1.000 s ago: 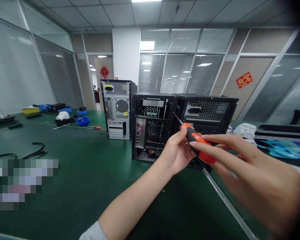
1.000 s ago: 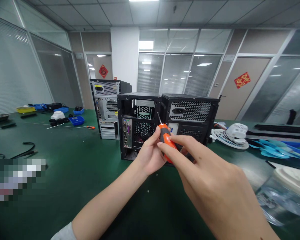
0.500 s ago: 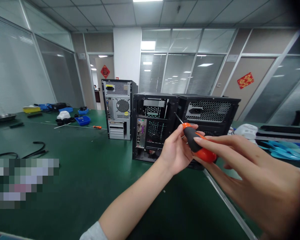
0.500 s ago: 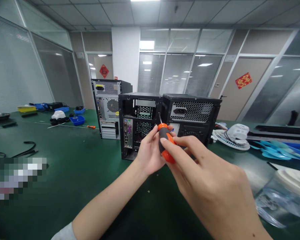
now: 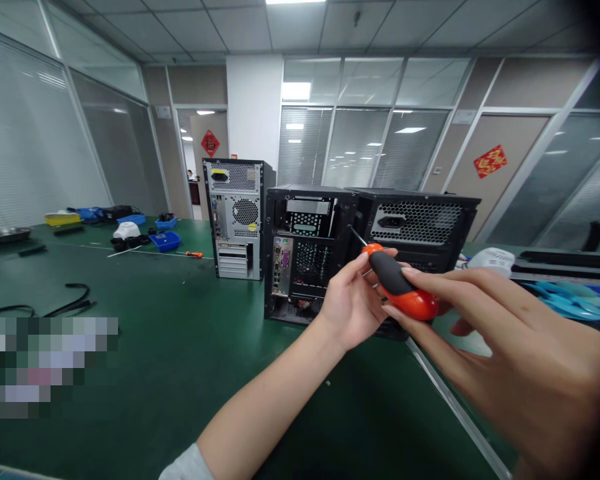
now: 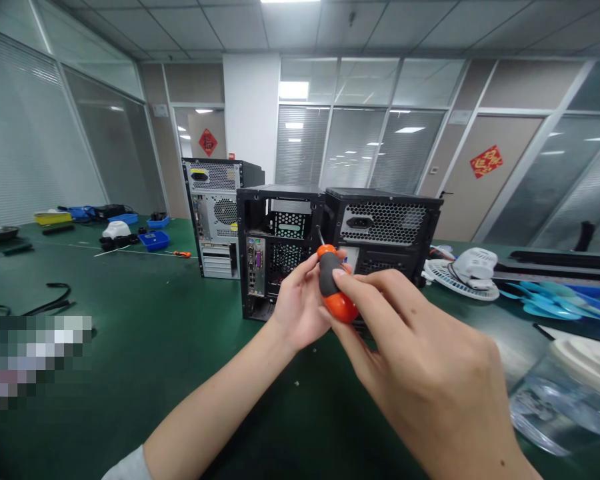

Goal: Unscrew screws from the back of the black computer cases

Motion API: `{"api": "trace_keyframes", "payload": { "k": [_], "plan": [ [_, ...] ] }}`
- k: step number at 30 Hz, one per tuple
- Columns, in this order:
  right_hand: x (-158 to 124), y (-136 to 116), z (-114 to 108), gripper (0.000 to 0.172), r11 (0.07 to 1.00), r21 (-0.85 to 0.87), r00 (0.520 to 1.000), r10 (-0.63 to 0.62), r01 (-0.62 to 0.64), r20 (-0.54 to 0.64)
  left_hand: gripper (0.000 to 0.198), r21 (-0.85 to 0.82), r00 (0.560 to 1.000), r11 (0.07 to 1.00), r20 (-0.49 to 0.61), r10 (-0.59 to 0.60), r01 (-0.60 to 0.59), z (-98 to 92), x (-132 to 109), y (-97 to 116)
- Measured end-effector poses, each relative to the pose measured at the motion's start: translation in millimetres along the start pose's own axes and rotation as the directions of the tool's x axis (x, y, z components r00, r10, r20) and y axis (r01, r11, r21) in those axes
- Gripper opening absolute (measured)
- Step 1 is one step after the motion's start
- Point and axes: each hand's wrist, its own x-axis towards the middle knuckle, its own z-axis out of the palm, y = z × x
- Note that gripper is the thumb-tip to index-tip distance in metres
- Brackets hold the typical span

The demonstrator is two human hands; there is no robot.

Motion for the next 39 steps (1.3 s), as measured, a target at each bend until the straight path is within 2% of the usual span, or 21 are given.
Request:
{"api": "trace_keyframes", "payload": {
  "k": [7,15,20,27,39],
  "plan": [
    [-2.2,2.0,0.1,0.029,0.999,-0.013,0.998,0.049,-0.048,0.028,0.029,0.004,1.000,1.000,0.000,-0.006,0.006,-2.5,3.0,-3.0],
    [-2.9,-0.1,2.2,0.028,0.996,-0.092,1.000,0.023,-0.024,-0.008,0.027,0.000,1.000,1.000,-0.009,-0.007,0.007,-4.1,5.4,-4.9],
    [-0.9,-0.8,2.7,0.022,0.998,-0.058,1.000,0.026,-0.027,-0.015,0.027,0.012,1.000,1.000,-0.016,-0.001,0.001,-2.9,5.1,-4.7],
    [-1.0,-3.0,4.1,0.019,0.995,0.000,0.994,0.105,-0.105,-0.034,0.025,0.029,0.999,0.999,-0.030,0.021,-0.020,-2.2,5.5,-5.8],
    [0.8,-11.9,2.3,0.031,0.977,-0.071,0.979,0.198,-0.202,-0.052,0.027,0.020,0.999,1.000,-0.031,0.008,-0.008,-1.0,5.1,-5.2]
  ]
}}
